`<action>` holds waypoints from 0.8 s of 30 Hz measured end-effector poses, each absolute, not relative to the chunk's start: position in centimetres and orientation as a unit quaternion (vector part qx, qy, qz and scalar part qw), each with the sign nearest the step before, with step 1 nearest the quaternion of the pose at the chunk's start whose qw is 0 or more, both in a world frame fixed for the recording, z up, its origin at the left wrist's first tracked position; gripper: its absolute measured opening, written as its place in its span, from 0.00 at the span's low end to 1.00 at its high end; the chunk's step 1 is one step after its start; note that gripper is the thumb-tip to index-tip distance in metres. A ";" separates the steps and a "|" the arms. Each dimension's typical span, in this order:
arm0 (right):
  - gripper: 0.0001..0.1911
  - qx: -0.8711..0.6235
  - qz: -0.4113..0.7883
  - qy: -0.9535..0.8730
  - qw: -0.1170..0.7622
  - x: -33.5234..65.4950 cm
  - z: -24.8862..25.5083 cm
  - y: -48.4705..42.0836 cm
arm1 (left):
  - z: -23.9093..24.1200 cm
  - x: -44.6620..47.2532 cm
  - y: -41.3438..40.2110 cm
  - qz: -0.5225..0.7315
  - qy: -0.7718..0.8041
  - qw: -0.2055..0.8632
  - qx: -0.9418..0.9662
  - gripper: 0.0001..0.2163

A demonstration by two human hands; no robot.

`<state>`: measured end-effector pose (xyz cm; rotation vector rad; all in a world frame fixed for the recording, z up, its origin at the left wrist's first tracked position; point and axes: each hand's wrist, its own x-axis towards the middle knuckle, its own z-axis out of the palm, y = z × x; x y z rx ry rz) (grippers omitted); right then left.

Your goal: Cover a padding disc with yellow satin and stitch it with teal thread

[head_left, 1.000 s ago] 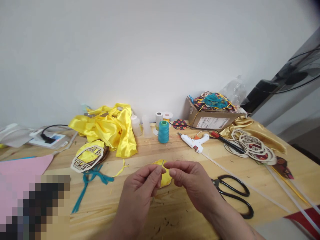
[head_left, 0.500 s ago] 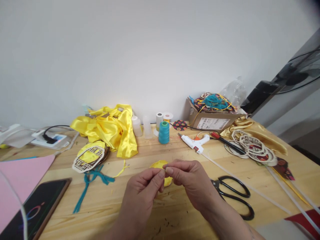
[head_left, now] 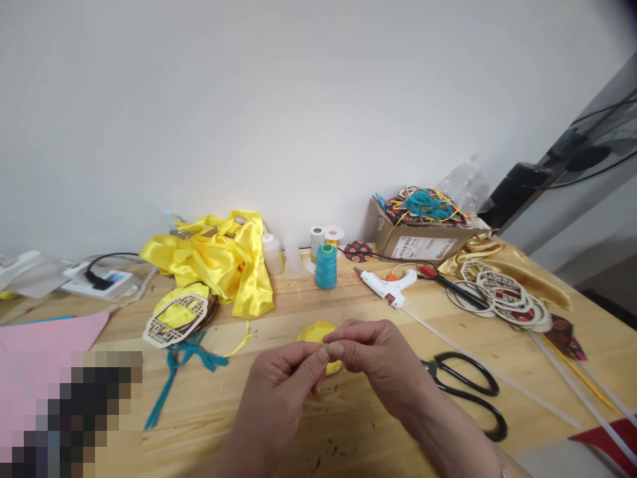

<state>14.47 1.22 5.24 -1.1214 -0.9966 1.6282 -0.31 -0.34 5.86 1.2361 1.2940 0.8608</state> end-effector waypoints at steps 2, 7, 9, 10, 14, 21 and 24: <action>0.06 -0.446 0.666 -0.398 0.446 14.5 5.2 1.3 | 6.1 -0.3 -0.3 0.353 0.547 0.544 0.530 0.17; 0.05 -0.437 0.681 -0.388 0.441 14.7 4.9 1.4 | 6.6 -0.2 0.1 0.330 0.542 0.550 0.543 0.17; 0.05 -0.436 0.685 -0.383 0.440 14.8 4.9 1.5 | 6.7 -0.2 0.3 0.322 0.538 0.553 0.548 0.16; 0.05 -0.434 0.689 -0.378 0.440 14.8 4.9 1.5 | 6.7 -0.3 0.4 0.318 0.536 0.554 0.552 0.16; 0.07 -0.419 0.697 -0.358 0.459 14.9 4.8 1.6 | 7.0 -0.4 0.7 0.301 0.527 0.548 0.576 0.15; 0.09 -0.380 0.673 -0.367 0.518 15.3 6.3 2.6 | 6.8 -0.6 1.8 0.310 0.513 0.450 0.661 0.11; 0.10 -0.332 0.687 -0.374 0.527 15.7 8.1 3.4 | 6.4 -0.7 2.5 0.333 0.497 0.383 0.704 0.10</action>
